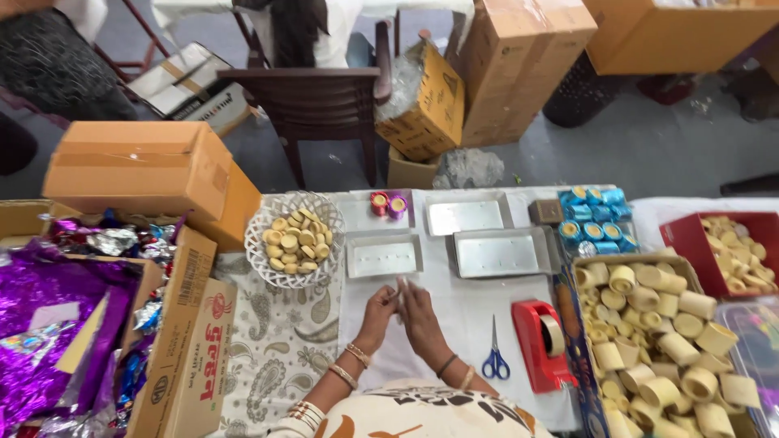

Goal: The person wraps small, round, light-colored candies in shiny purple foil. They pick up a candy, place it on a piece of foil, fold the foil around it, and then use scissors to trim the excess material. The wrapped candies are placed into a white tray.

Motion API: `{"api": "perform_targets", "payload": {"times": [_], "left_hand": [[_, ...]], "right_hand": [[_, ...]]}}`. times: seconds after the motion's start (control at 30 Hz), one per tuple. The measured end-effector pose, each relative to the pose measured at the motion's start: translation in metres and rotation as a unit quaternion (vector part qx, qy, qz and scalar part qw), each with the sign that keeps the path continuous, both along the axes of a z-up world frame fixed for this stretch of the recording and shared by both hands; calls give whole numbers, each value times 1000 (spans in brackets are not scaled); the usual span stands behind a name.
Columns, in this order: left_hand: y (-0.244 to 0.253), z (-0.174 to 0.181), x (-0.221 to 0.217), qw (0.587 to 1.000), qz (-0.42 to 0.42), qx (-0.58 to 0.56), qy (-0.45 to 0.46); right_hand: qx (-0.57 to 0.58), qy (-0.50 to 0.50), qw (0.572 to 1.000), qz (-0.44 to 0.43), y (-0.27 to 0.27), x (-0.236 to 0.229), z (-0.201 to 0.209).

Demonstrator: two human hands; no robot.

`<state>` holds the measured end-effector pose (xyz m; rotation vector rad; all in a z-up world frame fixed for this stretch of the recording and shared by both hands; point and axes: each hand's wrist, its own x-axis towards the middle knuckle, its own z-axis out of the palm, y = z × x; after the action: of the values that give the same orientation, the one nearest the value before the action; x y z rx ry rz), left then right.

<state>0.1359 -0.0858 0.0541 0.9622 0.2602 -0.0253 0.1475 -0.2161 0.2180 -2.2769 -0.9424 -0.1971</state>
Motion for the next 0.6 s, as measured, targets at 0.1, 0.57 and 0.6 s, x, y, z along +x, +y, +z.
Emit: {"api": "perform_targets", "payload": {"times": [0.1, 0.57, 0.6], "left_hand": [[0, -10, -7, 997, 1, 40, -59], [3, 102, -21, 775, -11, 577, -256], [2, 99, -22, 759, -28, 592, -269]], "right_hand": [[146, 227, 960, -75, -2, 13, -21], [364, 596, 706, -117, -41, 31, -186], [311, 584, 737, -135, -44, 30, -184]]}}
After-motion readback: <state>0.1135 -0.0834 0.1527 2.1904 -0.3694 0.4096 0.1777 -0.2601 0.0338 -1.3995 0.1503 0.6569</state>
